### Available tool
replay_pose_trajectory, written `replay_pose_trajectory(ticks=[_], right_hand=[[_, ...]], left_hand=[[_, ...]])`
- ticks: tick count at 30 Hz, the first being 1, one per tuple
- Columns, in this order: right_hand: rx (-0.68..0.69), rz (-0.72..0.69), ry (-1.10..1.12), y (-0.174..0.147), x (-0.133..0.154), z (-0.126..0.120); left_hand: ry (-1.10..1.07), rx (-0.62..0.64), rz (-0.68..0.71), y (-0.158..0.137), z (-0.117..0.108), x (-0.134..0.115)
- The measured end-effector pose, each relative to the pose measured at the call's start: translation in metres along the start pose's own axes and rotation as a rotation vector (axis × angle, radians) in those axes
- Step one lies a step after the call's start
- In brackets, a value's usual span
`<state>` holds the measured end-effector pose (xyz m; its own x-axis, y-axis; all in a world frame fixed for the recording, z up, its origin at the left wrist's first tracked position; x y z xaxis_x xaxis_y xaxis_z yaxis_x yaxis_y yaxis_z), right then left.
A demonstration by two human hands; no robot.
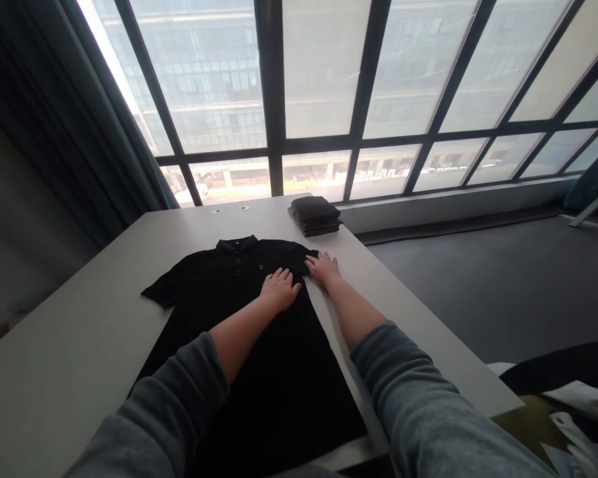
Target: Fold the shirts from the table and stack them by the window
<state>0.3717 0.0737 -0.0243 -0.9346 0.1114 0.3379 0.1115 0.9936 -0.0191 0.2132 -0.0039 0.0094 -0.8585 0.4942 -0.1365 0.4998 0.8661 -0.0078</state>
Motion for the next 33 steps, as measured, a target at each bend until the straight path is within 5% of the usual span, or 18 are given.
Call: replay_pose_trajectory(ticks=[9, 18, 25, 29, 33], right_hand=[[-0.144, -0.084, 0.125, 0.036, 0.006, -0.012], [-0.261, -0.301, 0.394, 0.029, 0.060, -0.055], [-0.025, -0.545, 0.233, 0.002, 0.140, -0.036], [0.300, -0.615, 0.176, -0.022, 0.156, 0.007], [0.411, -0.628, 0.216, -0.028, 0.155, 0.030]], left_hand=[[-0.034, 0.006, 0.017, 0.021, 0.037, -0.009], [-0.080, 0.033, 0.098, 0.025, 0.042, -0.024], [-0.131, 0.174, 0.320, 0.001, 0.042, -0.042], [-0.226, 0.296, 0.511, -0.045, 0.039, -0.054], [-0.319, 0.382, 0.615, -0.095, 0.025, -0.053]])
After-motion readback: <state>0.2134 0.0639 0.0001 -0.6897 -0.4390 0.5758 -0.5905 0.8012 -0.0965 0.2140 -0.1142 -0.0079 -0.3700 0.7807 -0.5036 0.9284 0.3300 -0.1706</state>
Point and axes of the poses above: each hand's wrist, its own y-axis towards the middle knuckle, its own z-axis out of the palm, x = y × z, the point moved 10 cm from there along y, towards the middle knuckle, and after that the axes turned 1 degree about z, right-handed, at the moved point
